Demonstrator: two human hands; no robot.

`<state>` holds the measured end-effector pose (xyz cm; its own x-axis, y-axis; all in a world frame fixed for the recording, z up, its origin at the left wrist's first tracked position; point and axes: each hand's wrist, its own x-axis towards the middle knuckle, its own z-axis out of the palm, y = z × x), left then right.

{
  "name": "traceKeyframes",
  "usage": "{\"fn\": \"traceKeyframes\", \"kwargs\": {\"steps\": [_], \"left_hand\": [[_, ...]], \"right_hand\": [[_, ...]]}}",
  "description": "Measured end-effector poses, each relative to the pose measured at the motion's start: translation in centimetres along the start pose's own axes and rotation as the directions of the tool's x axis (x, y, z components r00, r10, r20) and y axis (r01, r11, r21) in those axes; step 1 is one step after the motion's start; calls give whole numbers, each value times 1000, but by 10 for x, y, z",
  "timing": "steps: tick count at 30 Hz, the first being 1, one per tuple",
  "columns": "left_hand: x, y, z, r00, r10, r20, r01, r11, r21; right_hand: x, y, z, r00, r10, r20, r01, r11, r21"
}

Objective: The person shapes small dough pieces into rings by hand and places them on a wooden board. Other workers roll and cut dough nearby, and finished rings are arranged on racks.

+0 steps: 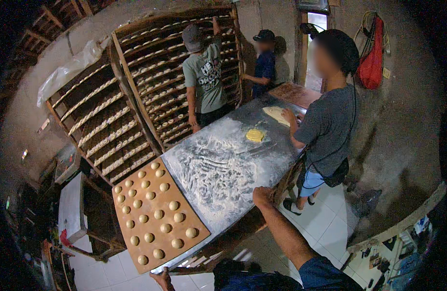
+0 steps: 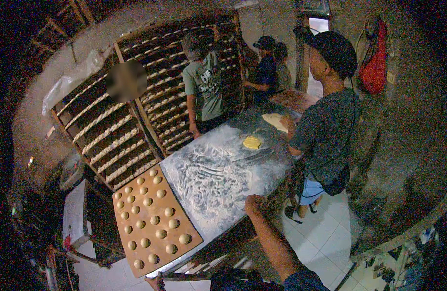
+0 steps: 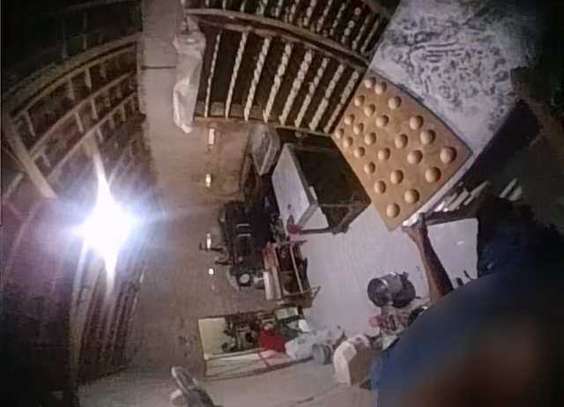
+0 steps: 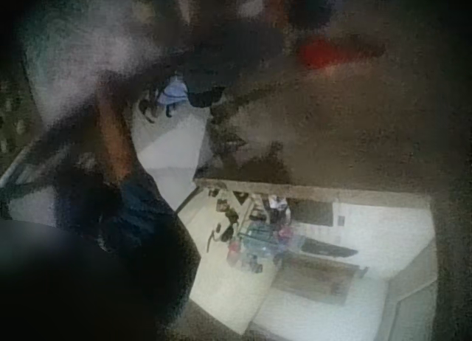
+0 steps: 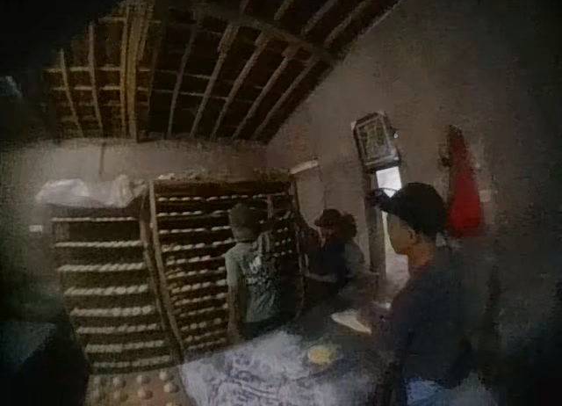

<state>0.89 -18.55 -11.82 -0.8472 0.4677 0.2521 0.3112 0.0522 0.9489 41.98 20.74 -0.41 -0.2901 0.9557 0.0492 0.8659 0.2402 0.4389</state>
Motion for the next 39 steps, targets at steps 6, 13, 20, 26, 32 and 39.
{"fn": "traceKeyframes", "kwargs": {"steps": [6, 13, 20, 26, 32, 39], "left_hand": [[20, -35, -35, 988, 125, 95, -149, 937, 316], [-21, 31, 37, 961, 131, -244, 24, 839, 544], [-8, -6, -9, 999, 34, 21, -39, 715, 699], [-1, 6, -1, 996, 47, 69, -84, 588, 804], [-9, 3, -16, 988, -146, 39, 66, 647, 760], [-12, 37, 1, 980, -199, 23, 124, 692, 712]], "right_hand": [[6, -1, -45, 964, 81, 254, -197, 857, 475], [21, 11, 43, 967, 189, 170, -237, 912, 334], [19, -11, 30, 954, 299, 36, -278, 829, 486], [37, -15, 49, 945, 296, 142, -328, 866, 379], [20, -11, 21, 969, 209, 130, -246, 840, 484], [16, 8, 13, 981, 151, 120, -193, 788, 584]]}}
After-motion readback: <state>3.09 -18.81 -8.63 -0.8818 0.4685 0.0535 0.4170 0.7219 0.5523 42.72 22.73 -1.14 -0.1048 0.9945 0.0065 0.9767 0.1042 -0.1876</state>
